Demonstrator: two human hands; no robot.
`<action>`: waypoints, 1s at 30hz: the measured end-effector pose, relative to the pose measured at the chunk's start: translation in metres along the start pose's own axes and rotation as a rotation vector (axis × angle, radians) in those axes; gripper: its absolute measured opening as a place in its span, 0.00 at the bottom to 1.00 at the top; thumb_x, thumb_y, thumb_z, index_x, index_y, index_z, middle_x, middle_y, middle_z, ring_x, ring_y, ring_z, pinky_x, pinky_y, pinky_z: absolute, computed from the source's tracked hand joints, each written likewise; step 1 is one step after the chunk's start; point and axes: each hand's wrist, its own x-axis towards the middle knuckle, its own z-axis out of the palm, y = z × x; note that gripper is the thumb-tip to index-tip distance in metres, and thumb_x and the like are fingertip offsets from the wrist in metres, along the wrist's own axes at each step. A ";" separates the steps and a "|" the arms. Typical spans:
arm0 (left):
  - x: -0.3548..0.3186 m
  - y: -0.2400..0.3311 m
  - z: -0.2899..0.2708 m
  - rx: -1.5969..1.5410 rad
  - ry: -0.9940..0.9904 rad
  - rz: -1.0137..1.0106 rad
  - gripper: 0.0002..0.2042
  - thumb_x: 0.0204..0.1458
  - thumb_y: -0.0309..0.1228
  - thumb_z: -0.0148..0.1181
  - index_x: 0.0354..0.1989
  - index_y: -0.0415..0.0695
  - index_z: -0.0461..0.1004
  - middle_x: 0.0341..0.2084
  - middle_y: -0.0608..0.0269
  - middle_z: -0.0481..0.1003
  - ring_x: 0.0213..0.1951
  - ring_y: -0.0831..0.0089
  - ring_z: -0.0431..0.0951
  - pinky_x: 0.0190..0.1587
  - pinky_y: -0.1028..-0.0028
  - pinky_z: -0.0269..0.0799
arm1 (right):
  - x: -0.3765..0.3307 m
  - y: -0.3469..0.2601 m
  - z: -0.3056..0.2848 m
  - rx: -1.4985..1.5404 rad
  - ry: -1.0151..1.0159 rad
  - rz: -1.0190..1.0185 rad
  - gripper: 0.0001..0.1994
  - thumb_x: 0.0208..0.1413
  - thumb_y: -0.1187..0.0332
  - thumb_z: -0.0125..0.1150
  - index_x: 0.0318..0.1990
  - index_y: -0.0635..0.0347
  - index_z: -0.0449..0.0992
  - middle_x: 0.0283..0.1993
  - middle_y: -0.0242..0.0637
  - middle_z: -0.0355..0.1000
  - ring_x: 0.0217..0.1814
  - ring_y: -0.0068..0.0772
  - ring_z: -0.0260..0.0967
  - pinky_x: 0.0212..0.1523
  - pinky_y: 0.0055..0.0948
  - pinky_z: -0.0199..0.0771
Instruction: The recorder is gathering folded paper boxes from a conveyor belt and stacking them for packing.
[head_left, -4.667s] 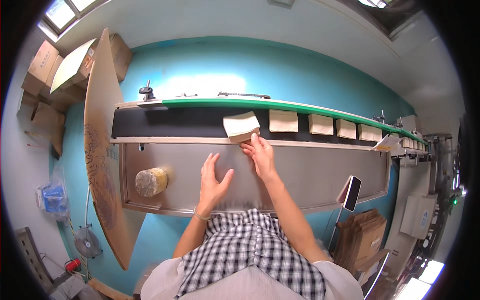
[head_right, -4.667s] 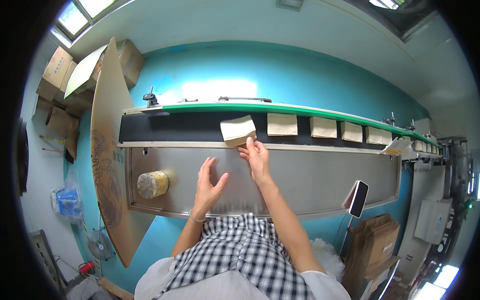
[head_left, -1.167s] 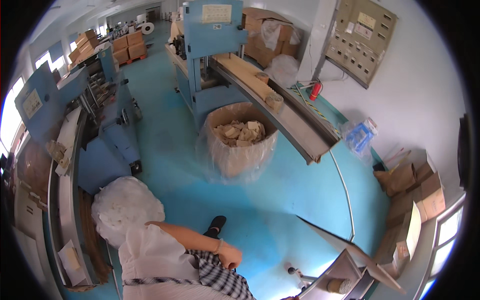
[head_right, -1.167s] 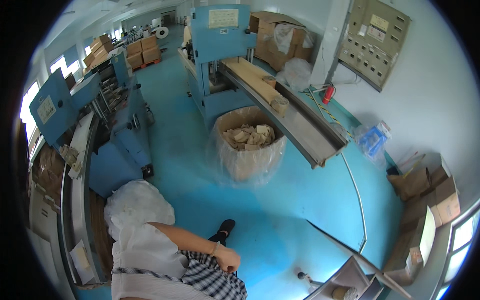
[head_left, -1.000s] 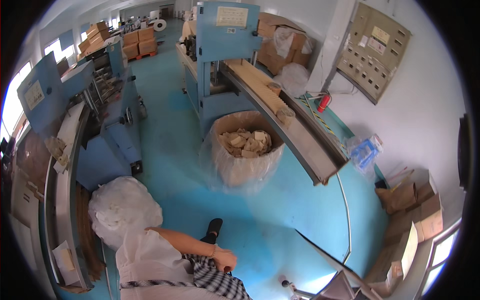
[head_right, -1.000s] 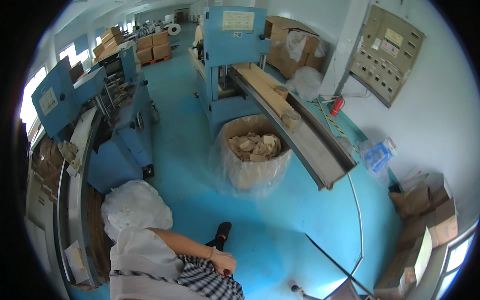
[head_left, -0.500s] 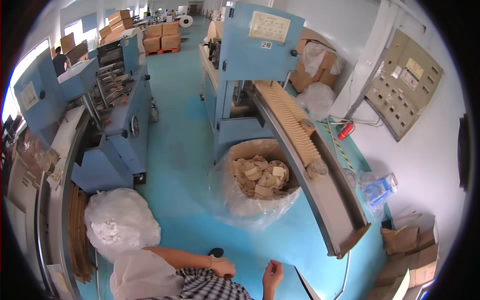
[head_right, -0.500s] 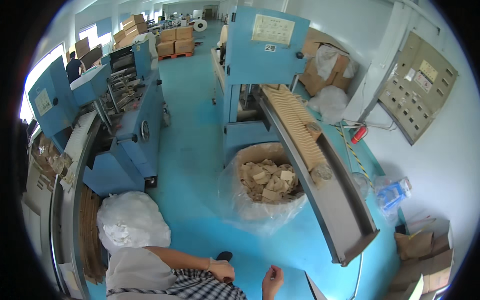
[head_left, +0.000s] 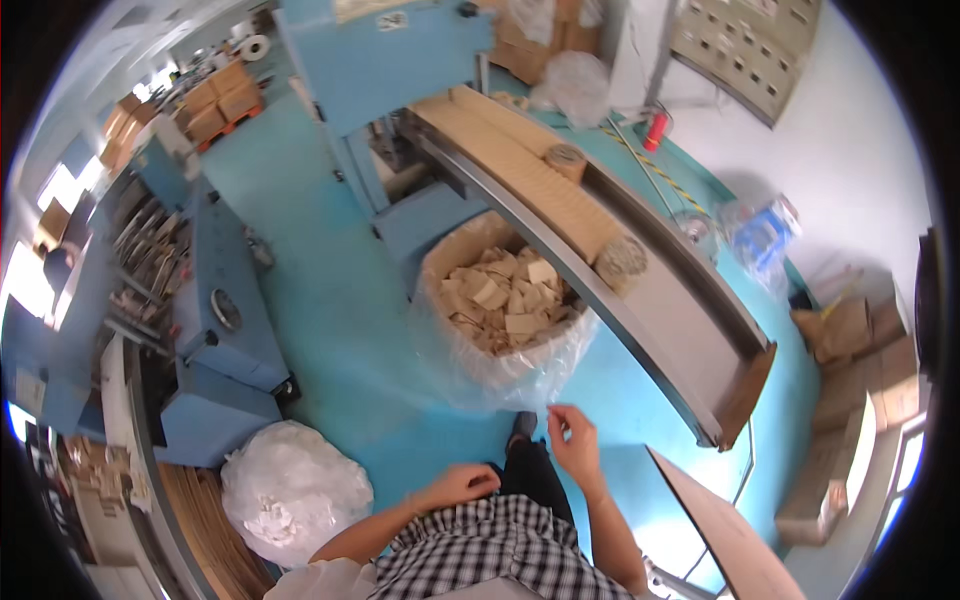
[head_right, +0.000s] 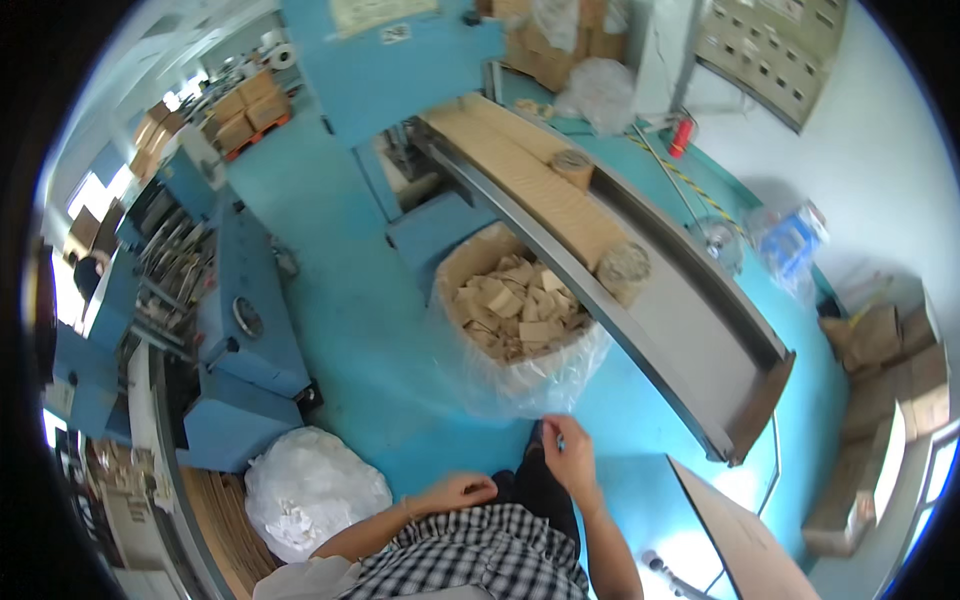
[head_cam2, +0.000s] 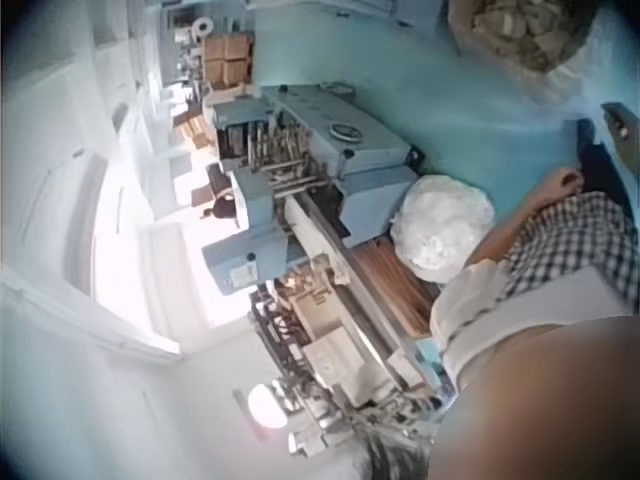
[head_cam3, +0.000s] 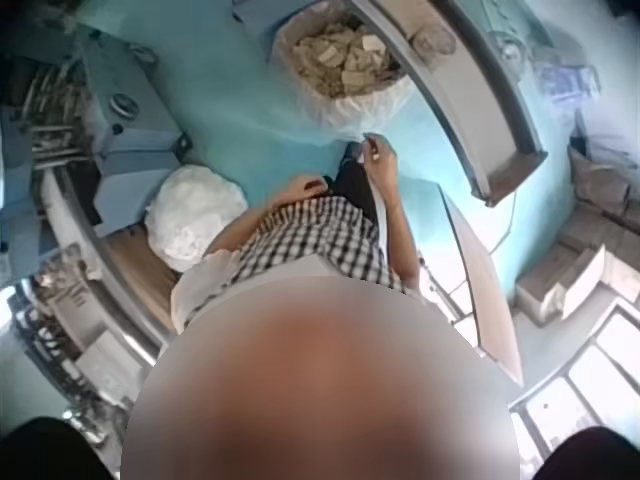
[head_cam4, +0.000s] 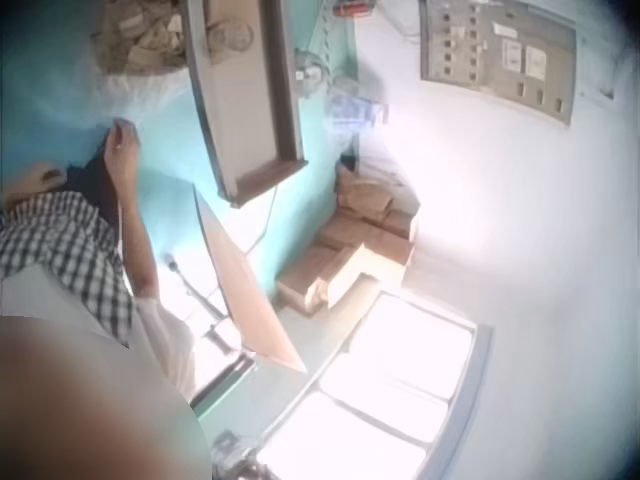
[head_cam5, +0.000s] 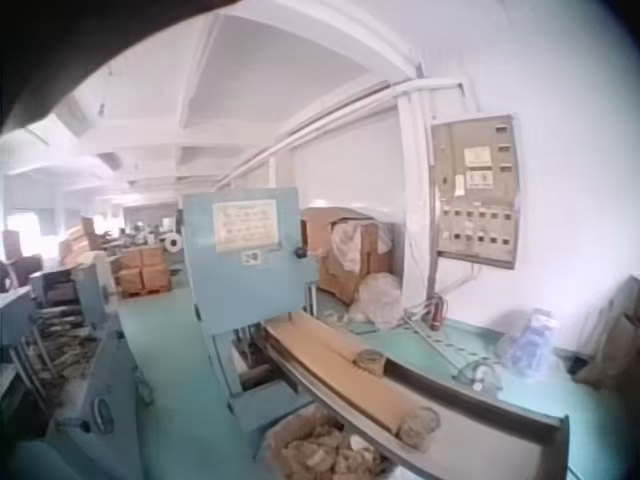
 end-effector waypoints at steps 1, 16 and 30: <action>0.017 0.005 -0.005 0.036 0.044 0.021 0.12 0.61 0.39 0.60 0.42 0.43 0.78 0.32 0.57 0.79 0.33 0.68 0.79 0.39 0.69 0.74 | 0.016 -0.003 -0.009 -0.015 0.029 0.015 0.06 0.56 0.78 0.60 0.41 0.64 0.78 0.35 0.45 0.76 0.30 0.41 0.74 0.32 0.33 0.74; 0.353 0.151 -0.110 0.648 0.632 0.513 0.30 0.41 0.25 0.67 0.57 0.49 0.70 0.65 0.47 0.59 0.68 0.44 0.55 0.66 0.48 0.51 | 0.230 0.021 -0.086 -0.407 0.170 -0.055 0.44 0.42 0.51 0.78 0.66 0.58 0.62 0.72 0.59 0.47 0.71 0.60 0.51 0.65 0.58 0.54; 0.408 0.151 -0.085 0.695 0.639 0.451 0.39 0.42 0.34 0.67 0.68 0.53 0.63 0.73 0.44 0.47 0.75 0.42 0.38 0.67 0.34 0.36 | 0.249 0.080 -0.142 -0.569 0.279 -0.070 0.15 0.66 0.70 0.55 0.57 0.62 0.71 0.38 0.45 0.72 0.40 0.40 0.72 0.40 0.36 0.72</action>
